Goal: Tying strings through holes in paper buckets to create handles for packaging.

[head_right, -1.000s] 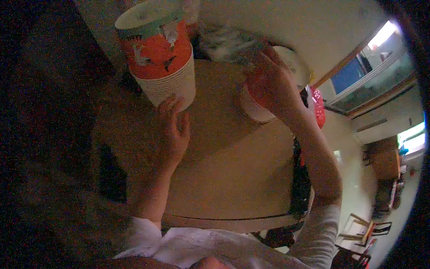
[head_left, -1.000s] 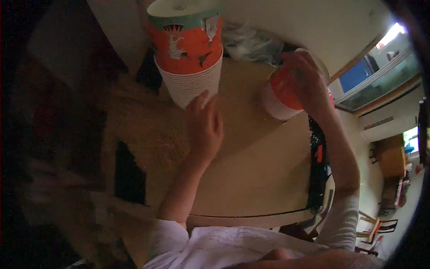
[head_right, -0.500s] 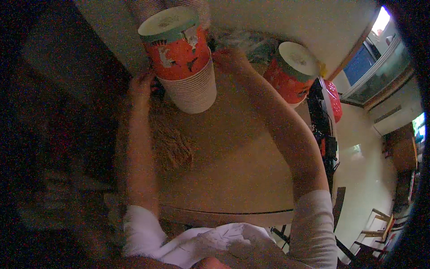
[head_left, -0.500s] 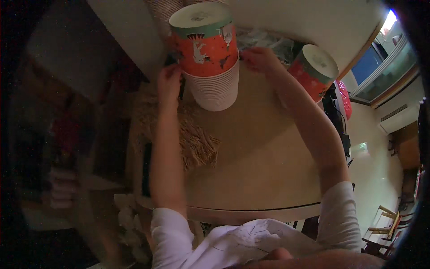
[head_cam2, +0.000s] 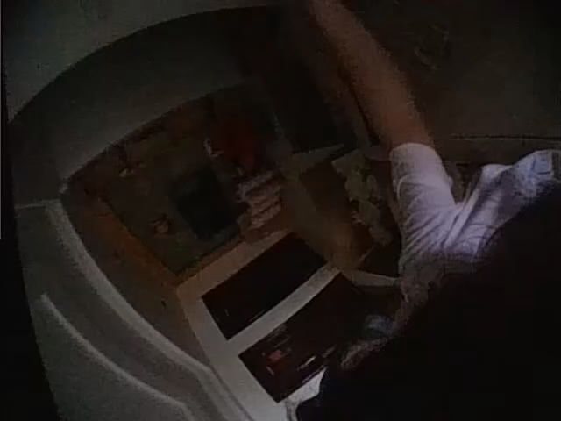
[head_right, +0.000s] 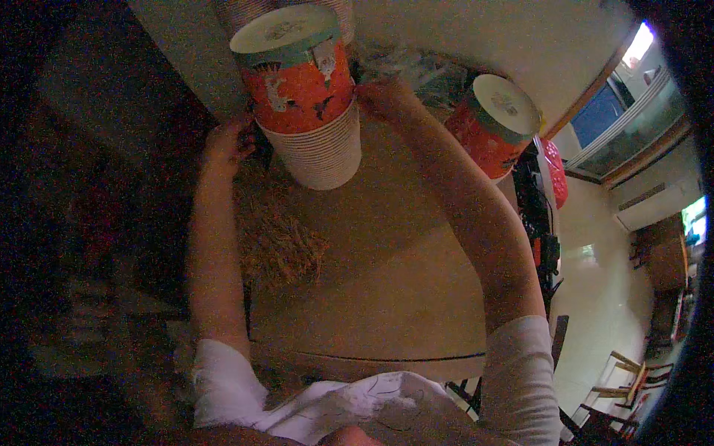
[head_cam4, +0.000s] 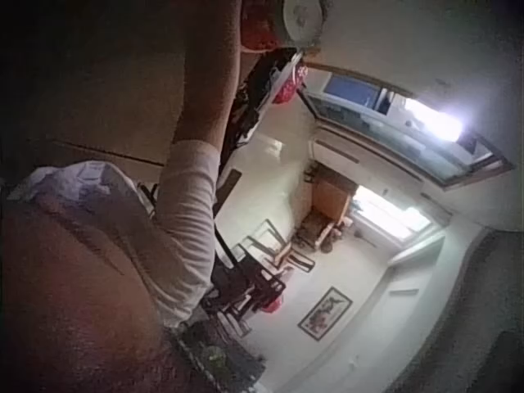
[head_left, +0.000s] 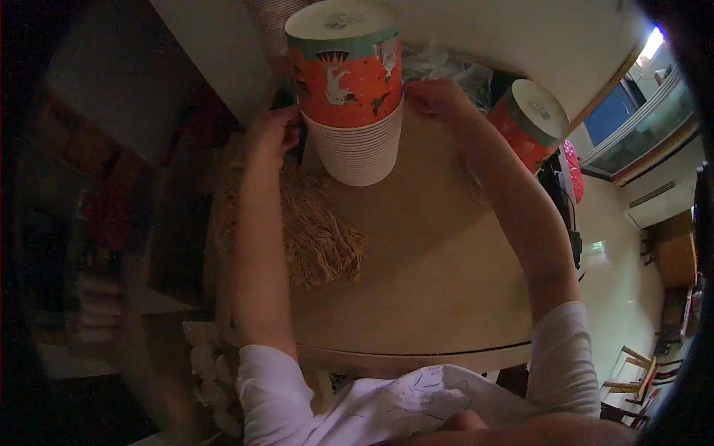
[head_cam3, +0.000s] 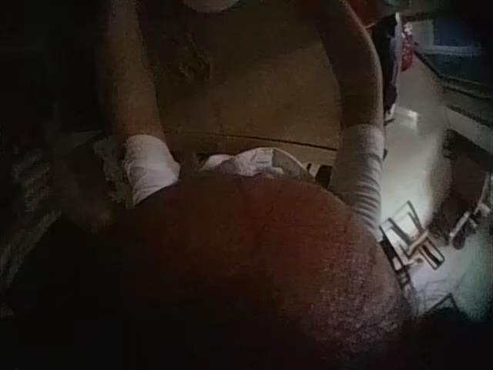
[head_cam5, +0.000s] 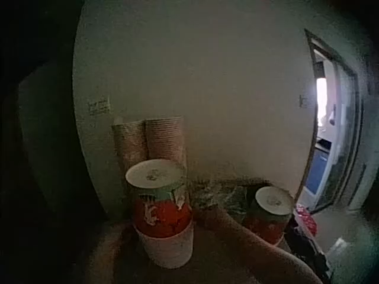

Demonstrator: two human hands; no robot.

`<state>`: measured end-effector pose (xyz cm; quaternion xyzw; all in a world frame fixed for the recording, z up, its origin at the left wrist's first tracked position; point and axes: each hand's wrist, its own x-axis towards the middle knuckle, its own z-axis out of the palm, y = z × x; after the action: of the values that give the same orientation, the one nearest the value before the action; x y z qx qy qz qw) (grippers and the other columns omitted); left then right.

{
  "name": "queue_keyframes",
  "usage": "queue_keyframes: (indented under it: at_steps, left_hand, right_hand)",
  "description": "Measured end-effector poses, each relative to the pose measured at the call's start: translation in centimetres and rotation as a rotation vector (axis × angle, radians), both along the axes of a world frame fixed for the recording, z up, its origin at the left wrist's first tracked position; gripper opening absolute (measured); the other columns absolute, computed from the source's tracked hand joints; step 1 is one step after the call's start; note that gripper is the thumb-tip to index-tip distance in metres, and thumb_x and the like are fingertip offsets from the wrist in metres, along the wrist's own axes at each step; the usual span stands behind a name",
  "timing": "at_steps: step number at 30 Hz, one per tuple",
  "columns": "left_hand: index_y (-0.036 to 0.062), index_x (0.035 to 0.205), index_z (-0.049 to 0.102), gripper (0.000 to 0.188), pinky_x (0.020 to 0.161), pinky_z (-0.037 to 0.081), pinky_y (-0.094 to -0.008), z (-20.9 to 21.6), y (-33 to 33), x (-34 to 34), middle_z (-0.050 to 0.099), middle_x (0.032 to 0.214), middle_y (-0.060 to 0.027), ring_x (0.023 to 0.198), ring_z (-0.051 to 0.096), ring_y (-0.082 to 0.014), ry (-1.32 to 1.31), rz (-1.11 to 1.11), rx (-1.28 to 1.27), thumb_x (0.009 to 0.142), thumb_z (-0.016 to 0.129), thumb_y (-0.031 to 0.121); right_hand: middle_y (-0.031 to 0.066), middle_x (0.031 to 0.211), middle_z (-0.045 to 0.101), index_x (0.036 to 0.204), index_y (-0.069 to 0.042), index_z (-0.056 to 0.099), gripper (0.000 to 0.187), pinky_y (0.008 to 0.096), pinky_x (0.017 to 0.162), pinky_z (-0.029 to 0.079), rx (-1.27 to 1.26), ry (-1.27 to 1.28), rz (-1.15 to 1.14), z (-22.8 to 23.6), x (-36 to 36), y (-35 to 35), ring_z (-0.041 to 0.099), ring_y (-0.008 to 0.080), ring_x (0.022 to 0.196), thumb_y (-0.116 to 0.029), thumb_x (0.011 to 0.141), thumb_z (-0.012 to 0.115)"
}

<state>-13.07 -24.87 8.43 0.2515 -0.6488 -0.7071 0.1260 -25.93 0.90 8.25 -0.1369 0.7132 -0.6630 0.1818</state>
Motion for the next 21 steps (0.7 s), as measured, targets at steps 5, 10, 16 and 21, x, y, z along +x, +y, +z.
queue_keyframes:
  at_steps: [5, 10, 16, 21]
  left_hand:
    - [0.0086, 0.090, 0.059, 0.020, 0.062, 0.045, -0.0331, -0.2, 0.0, -0.3, 0.058, 0.081, -0.0007, 0.070, 0.053, -0.0158, -0.003, -0.019, 0.032, 0.074, 0.066, 0.020]
    - [0.0068, 0.088, 0.058, 0.017, 0.059, 0.046, -0.0326, 0.8, -0.1, -0.1, 0.058, 0.081, -0.0021, 0.068, 0.053, -0.0164, 0.050, -0.008, 0.062, 0.077, 0.062, 0.019]
    - [0.0065, 0.088, 0.057, 0.014, 0.056, 0.047, -0.0312, 2.2, 0.1, -0.3, 0.058, 0.077, -0.0046, 0.065, 0.054, -0.0171, 0.126, -0.034, 0.164, 0.081, 0.057, 0.018]
    - [0.0067, 0.091, 0.056, 0.014, 0.057, 0.048, -0.0301, 3.1, -0.2, -0.4, 0.058, 0.080, -0.0041, 0.068, 0.055, -0.0167, 0.121, -0.032, 0.118, 0.082, 0.056, 0.018]
  right_hand:
    - [0.0028, 0.067, 0.058, 0.079, -0.006, 0.062, 0.017, 0.0260, 0.049, 0.043, -0.032, -0.016, 0.143, -0.7, -0.5, 0.7, 0.051, 0.0124, 0.055, -0.023, 0.082, 0.060]
    - [-0.0035, 0.066, 0.052, 0.073, -0.012, 0.057, 0.017, 0.0204, 0.046, 0.040, -0.158, -0.244, 0.042, 1.0, -0.8, -0.3, 0.048, 0.0066, 0.055, -0.026, 0.082, 0.060]
    - [0.0003, 0.070, 0.058, 0.078, -0.008, 0.060, 0.017, 0.0241, 0.052, 0.045, -0.218, -0.251, 0.180, 1.6, -2.7, 0.5, 0.053, 0.0110, 0.059, -0.025, 0.080, 0.063]
    - [-0.0027, 0.067, 0.054, 0.079, -0.009, 0.058, 0.012, 0.0198, 0.046, 0.041, -0.347, -0.222, 0.171, 4.6, -1.2, -0.6, 0.050, 0.0072, 0.054, -0.020, 0.084, 0.057]
